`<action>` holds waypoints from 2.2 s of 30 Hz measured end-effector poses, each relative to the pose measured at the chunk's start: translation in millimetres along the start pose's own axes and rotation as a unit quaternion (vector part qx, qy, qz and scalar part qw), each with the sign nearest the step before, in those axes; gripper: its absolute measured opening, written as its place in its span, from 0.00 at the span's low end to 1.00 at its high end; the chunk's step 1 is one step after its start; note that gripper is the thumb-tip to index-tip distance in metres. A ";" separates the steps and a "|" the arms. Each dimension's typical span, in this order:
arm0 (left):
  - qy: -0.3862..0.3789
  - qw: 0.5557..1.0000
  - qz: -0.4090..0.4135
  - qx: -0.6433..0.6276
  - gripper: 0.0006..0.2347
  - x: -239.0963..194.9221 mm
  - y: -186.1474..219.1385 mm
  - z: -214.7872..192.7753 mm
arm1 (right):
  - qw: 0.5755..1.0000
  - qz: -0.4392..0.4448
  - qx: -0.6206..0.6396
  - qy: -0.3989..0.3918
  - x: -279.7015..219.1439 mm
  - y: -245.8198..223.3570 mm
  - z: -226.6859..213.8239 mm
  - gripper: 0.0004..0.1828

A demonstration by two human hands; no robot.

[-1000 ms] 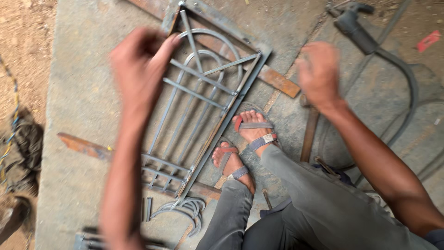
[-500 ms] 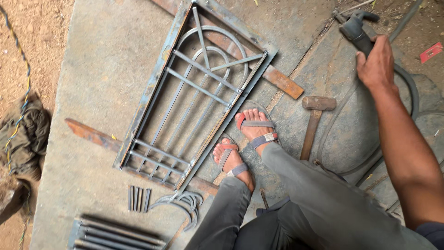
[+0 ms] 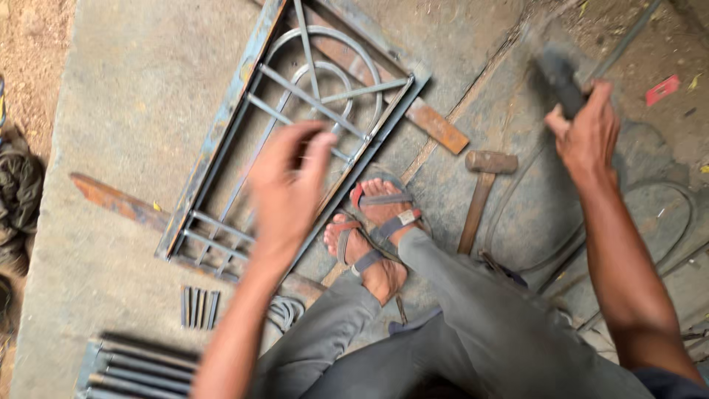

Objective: The person assembles and welds a decorative metal frame, positioning small curved pieces within the rectangular structure, securing them with a welding tool, and using a hammer to adjust the fit.

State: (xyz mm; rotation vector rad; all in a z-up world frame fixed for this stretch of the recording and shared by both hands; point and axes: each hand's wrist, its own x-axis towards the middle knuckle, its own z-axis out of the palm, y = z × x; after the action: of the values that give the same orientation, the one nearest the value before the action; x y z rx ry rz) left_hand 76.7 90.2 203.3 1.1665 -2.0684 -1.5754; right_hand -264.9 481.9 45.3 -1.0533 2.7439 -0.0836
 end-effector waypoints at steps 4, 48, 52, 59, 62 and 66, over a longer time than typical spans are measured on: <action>-0.028 0.977 0.040 0.207 0.08 -2.3 -70.3 93.2 | 0.999 0.001 -0.001 -0.033 -32.2 -58.1 -57.1 0.31; 0.028 0.910 0.126 0.394 0.07 63.6 -124.5 166.8 | 0.986 -0.148 0.064 0.052 -42.7 -127.1 -86.0 0.23; 0.035 0.907 0.135 0.398 0.09 63.2 -126.6 167.9 | 0.987 -0.136 0.066 0.045 -39.7 -130.5 -88.0 0.26; 0.036 0.914 0.140 0.378 0.10 62.5 -129.7 168.6 | 0.986 -0.150 0.054 0.041 -38.1 -128.7 -86.9 0.24; 0.030 0.911 0.140 0.388 0.10 62.0 -131.6 168.7 | 0.987 -0.150 0.055 0.035 -38.5 -128.6 -86.4 0.25; 0.036 0.904 0.150 0.399 0.10 63.3 -131.6 169.4 | 0.987 -0.149 0.058 0.033 -39.5 -128.9 -87.4 0.24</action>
State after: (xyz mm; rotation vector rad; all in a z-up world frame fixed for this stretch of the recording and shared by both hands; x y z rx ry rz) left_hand -18.0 146.7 8.7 1.0055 -2.7637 -0.5144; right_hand -169.7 410.7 153.4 -1.4416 2.5779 -0.3227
